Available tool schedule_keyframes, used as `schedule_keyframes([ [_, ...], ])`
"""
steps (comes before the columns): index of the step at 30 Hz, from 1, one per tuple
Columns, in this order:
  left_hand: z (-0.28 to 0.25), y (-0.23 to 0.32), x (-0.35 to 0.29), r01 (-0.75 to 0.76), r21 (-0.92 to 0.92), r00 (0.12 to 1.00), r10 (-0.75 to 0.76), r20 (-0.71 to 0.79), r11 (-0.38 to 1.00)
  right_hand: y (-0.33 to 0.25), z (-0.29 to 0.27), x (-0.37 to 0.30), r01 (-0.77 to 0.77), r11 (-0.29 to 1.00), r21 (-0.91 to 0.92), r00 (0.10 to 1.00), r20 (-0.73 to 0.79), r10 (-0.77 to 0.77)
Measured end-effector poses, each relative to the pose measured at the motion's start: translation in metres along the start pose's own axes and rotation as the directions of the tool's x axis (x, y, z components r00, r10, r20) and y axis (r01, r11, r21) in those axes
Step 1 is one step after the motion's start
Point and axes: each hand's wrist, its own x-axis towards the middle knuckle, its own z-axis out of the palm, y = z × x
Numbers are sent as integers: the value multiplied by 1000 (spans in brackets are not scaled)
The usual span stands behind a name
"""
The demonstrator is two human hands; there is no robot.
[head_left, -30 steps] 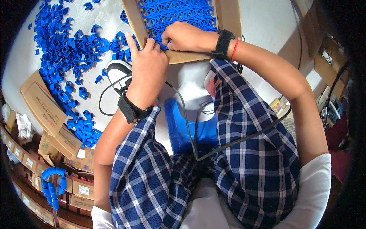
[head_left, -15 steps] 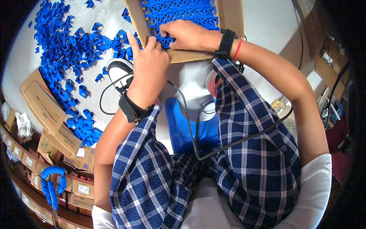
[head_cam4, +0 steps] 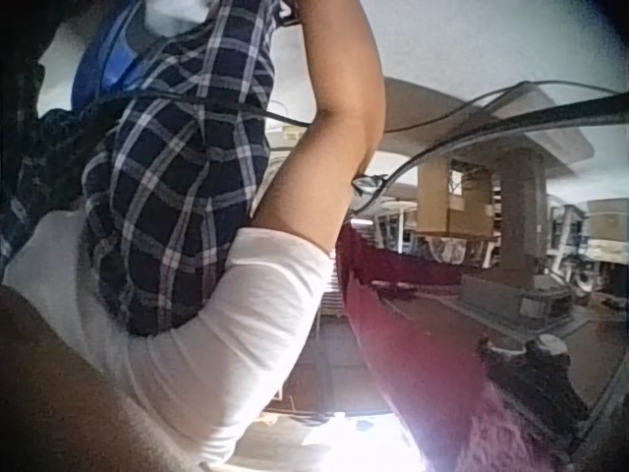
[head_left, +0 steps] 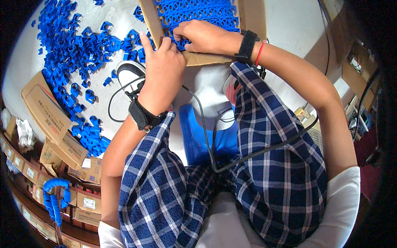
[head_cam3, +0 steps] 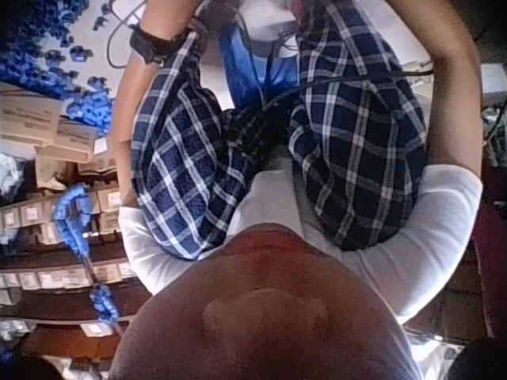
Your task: The person sits on the floor and repeatedly picks up small blue plastic clips from a pile, then inserts them into slots on a blue plastic tray inside a cardboard box. They continue this process, filling the tray with the clips.
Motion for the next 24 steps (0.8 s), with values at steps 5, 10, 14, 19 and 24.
schedule_keyframes([
  [5, 1, 0, 0, 1, -10, 1000, -1, -6, 1000, -1, -1, -1, 6, 1000, -1, 1000, -4, -6],
  [10, 1, 0, 0, 4, -11, 1000, -4, -15, 1000, 2, 0, 0, -20, 999, -30, 999, 30, 21],
  [14, 3, 0, -1, -1, -5, 999, 0, -36, 1000, 2, 1, 0, 37, 999, -36, 999, -20, -37],
  [19, 5, -8, -4, -62, -6, 994, 61, -88, 998, 0, 0, 0, 32, 999, 26, 999, -42, -31],
  [24, 0, -19, -11, -133, -243, 983, 98, -152, 961, 1, 1, 1, 46, 999, 14, 999, 11, -46],
])
